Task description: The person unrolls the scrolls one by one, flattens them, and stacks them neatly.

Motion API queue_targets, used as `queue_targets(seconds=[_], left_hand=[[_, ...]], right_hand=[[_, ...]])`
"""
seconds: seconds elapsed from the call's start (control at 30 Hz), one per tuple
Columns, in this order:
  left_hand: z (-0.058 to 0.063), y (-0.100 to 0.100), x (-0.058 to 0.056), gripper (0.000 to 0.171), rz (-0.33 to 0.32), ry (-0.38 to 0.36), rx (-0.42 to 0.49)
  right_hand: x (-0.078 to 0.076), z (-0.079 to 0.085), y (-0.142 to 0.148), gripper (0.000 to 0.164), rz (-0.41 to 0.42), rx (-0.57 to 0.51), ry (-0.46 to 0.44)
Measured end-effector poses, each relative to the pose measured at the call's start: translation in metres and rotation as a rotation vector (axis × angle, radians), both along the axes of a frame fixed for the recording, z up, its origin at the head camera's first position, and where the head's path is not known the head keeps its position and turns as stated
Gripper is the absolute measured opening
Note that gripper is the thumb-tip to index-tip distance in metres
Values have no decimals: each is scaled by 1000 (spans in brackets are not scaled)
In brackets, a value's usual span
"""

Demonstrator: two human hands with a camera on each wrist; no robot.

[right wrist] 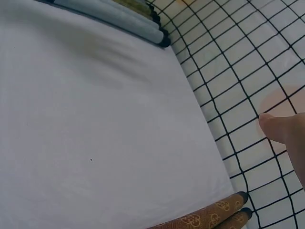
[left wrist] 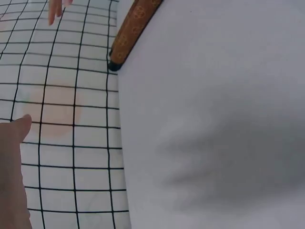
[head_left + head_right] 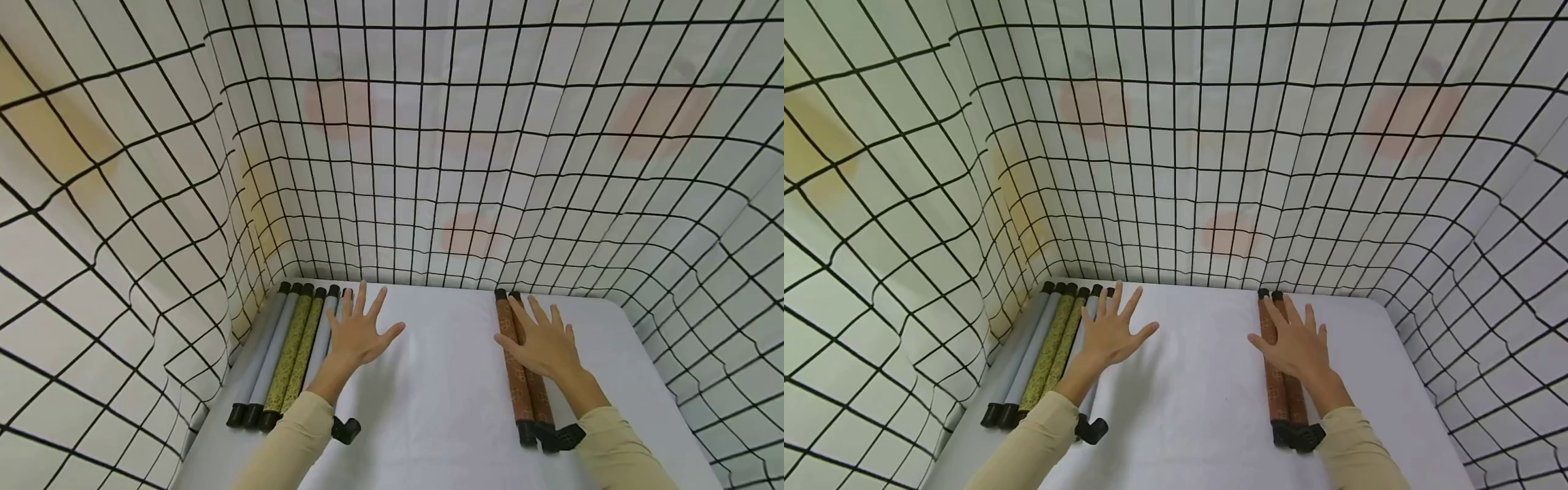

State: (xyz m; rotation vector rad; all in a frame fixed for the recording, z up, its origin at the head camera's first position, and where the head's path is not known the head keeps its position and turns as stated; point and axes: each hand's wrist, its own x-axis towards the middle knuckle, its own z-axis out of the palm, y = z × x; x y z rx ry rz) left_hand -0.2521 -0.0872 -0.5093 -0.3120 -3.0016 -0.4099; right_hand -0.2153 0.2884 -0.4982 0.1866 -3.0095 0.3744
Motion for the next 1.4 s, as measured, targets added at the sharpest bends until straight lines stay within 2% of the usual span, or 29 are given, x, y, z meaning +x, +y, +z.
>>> queue_targets(seconds=[0.17,0.37,0.47,0.63,0.83,1.0,1.3,1.4], left_hand=[[-7,11,-3,91,-16,12,-19],[-10,31,-3,89,-54,31,21],[-12,43,-3,88,-70,5,22],[-22,62,-4,88,-85,-49,28],[-32,85,-5,86,-98,-68,45],[-41,107,-3,84,-113,-108,57],[-58,143,7,81,-175,-150,135],[-68,154,11,81,-172,-195,243]], right_hand=[[1,-4,7,96,2,-10,-15],[1,-9,18,95,6,-30,-24],[0,-15,25,98,17,-70,-33],[0,-25,36,102,14,-141,-54],[2,-39,49,100,12,-177,-47],[2,-53,56,96,20,-259,-23],[7,-69,59,86,-77,-396,-43],[9,-78,60,80,-113,-452,-50]])
